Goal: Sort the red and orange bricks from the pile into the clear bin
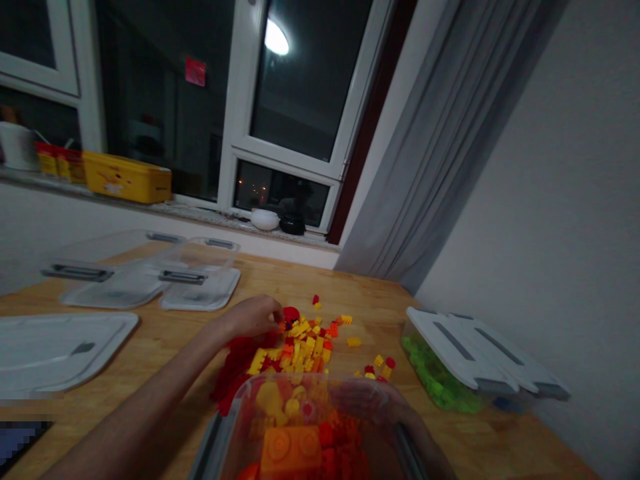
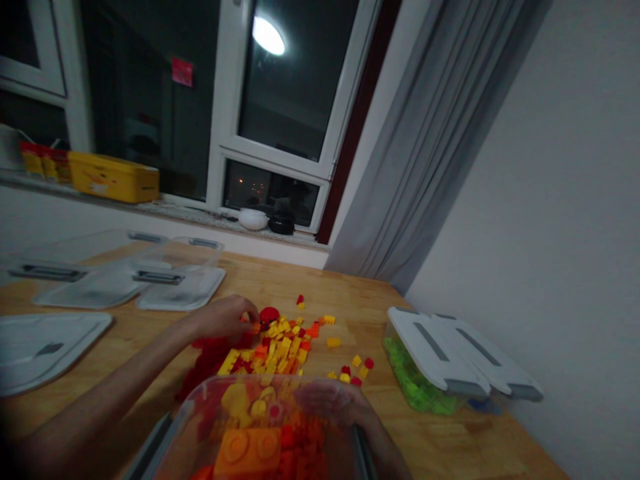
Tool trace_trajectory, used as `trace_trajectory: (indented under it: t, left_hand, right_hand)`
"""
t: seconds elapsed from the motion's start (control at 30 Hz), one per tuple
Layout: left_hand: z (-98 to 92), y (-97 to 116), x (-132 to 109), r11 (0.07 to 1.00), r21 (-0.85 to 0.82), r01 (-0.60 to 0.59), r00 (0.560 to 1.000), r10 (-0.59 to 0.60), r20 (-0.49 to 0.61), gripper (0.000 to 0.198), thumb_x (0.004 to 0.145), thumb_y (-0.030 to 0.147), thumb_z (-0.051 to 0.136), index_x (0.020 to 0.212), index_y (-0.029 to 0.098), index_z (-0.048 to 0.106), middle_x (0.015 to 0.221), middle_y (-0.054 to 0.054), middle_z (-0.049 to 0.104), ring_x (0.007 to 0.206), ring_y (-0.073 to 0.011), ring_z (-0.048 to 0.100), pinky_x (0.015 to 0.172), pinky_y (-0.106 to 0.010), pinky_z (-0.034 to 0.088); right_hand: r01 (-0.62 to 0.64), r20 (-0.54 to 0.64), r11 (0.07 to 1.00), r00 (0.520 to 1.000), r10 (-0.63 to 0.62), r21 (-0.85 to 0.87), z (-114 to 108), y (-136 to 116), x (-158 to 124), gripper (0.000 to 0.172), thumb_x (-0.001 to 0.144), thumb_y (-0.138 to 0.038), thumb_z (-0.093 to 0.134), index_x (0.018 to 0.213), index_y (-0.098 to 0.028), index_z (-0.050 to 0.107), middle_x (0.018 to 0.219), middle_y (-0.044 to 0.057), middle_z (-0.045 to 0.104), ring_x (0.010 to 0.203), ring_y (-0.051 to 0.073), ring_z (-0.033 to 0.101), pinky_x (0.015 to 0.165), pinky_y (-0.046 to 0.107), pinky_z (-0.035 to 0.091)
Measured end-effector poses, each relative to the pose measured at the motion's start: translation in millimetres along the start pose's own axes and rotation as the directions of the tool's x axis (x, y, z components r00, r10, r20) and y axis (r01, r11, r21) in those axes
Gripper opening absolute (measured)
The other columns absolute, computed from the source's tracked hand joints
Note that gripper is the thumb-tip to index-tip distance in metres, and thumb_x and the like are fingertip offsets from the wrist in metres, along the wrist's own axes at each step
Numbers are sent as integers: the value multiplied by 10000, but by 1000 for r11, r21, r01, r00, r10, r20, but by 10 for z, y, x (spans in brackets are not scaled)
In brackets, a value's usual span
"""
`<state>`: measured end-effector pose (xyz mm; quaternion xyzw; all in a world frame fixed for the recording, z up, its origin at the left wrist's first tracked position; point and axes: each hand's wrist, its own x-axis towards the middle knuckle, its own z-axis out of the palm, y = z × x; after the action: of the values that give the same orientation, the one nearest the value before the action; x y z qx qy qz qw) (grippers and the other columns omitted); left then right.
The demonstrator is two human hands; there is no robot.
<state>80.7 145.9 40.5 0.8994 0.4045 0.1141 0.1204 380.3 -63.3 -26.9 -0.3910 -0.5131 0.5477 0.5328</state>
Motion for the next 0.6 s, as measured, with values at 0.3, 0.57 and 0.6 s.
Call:
trace_trajectory:
  t: [0.3,0.57,0.6]
  left_hand:
    - [-531,563,-287,989,-74,-129,988,123,-89,274,893,395,650,1081,251,788,1008,-40,818,826,-200,709,728,-265,470]
    - [-607,1106,-551,908,-205,-366,930,366,-38,212,890,363,706,1055,261,794,1027,-32,811,877,-194,711,792,-275,491]
    - [-587,1170,-574,893,-220,-392,917,399,-13,202,888,344,714,1054,262,794,1026,-30,814,887,-195,714,798,-276,493]
  right_hand:
    - [-32,86,996,996,25,84,108,-135,30,412,794,-259,590,1151,-171,778,1234,135,749,1219,354,639,1149,526,388]
    - [-79,131,987,990,60,137,-73,107,154,474,745,-250,610,1185,-145,751,1272,148,729,1248,349,627,1165,542,355]
    - [-75,123,989,991,60,125,-79,121,175,464,733,-256,621,1162,-146,759,1247,150,740,1232,353,637,1150,547,373]
